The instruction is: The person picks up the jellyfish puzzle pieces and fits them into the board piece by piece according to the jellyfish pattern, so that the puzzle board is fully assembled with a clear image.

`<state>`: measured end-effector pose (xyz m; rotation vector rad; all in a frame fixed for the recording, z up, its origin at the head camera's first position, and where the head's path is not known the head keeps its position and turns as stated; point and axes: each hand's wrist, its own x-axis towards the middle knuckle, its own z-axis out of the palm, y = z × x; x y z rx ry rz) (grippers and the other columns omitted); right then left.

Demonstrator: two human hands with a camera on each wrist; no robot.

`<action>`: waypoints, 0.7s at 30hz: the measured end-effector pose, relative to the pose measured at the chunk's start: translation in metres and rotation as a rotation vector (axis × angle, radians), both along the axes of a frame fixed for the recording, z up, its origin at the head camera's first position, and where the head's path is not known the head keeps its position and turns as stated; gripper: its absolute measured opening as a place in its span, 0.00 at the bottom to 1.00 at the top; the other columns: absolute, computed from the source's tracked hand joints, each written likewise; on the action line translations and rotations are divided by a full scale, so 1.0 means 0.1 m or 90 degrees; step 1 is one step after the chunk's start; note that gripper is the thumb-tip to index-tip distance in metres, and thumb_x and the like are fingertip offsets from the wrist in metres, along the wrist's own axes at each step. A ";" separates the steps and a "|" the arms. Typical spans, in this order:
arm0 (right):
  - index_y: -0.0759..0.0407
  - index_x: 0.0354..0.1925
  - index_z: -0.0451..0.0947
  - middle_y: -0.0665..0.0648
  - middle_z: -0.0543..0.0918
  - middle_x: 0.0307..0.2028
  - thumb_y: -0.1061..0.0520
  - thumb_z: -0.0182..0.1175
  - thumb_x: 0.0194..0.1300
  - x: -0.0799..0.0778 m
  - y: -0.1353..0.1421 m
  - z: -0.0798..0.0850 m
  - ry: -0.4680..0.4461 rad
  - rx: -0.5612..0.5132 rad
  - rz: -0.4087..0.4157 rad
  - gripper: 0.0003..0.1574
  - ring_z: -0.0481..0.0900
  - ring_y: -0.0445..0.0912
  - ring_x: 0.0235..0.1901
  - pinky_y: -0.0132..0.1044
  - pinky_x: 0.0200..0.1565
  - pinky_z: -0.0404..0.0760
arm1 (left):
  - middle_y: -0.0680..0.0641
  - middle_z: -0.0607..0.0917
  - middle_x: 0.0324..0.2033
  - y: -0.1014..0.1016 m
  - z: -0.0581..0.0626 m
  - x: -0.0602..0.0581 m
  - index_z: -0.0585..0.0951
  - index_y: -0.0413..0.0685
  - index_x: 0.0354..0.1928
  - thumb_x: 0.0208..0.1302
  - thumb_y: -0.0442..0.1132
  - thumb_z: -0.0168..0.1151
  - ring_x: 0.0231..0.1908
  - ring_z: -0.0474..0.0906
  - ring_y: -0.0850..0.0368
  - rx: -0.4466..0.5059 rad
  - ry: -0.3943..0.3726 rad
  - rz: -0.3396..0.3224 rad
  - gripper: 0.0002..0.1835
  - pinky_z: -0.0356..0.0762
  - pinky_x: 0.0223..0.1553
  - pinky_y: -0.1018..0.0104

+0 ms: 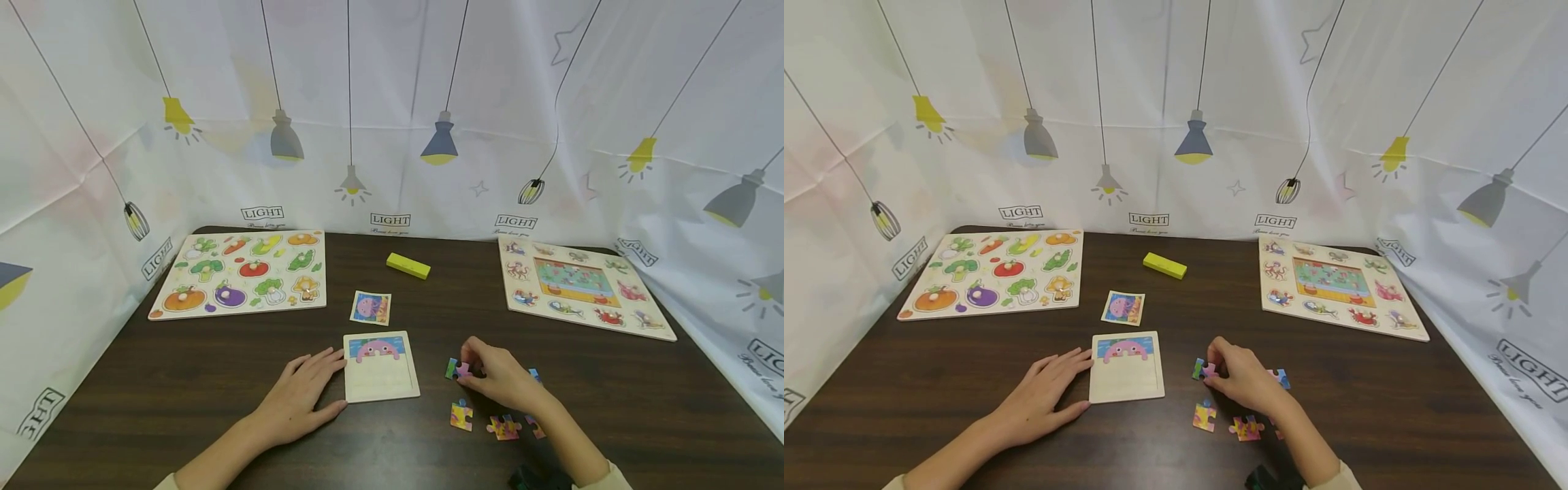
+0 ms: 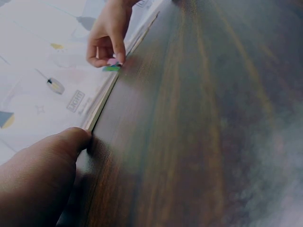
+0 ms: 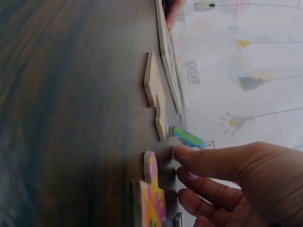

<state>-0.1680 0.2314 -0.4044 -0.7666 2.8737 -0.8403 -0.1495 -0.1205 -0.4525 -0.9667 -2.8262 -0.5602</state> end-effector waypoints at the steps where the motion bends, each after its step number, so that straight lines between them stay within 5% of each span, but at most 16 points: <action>1: 0.56 0.34 0.66 0.46 0.72 0.25 0.63 0.66 0.54 0.00 0.00 0.00 -0.002 -0.007 0.002 0.16 0.71 0.38 0.24 0.30 0.25 0.71 | 0.52 0.61 0.66 0.00 0.00 0.00 0.65 0.51 0.65 0.62 0.62 0.49 0.66 0.52 0.57 -0.002 -0.003 0.000 0.34 0.50 0.61 0.50; 21: 0.55 0.34 0.68 0.45 0.78 0.26 0.62 0.61 0.60 -0.03 -0.05 0.03 0.039 -0.045 0.010 0.09 0.72 0.35 0.24 0.29 0.26 0.73 | 0.51 0.62 0.66 0.00 -0.01 -0.01 0.66 0.51 0.64 0.62 0.62 0.50 0.66 0.53 0.55 0.009 0.007 -0.003 0.34 0.51 0.60 0.49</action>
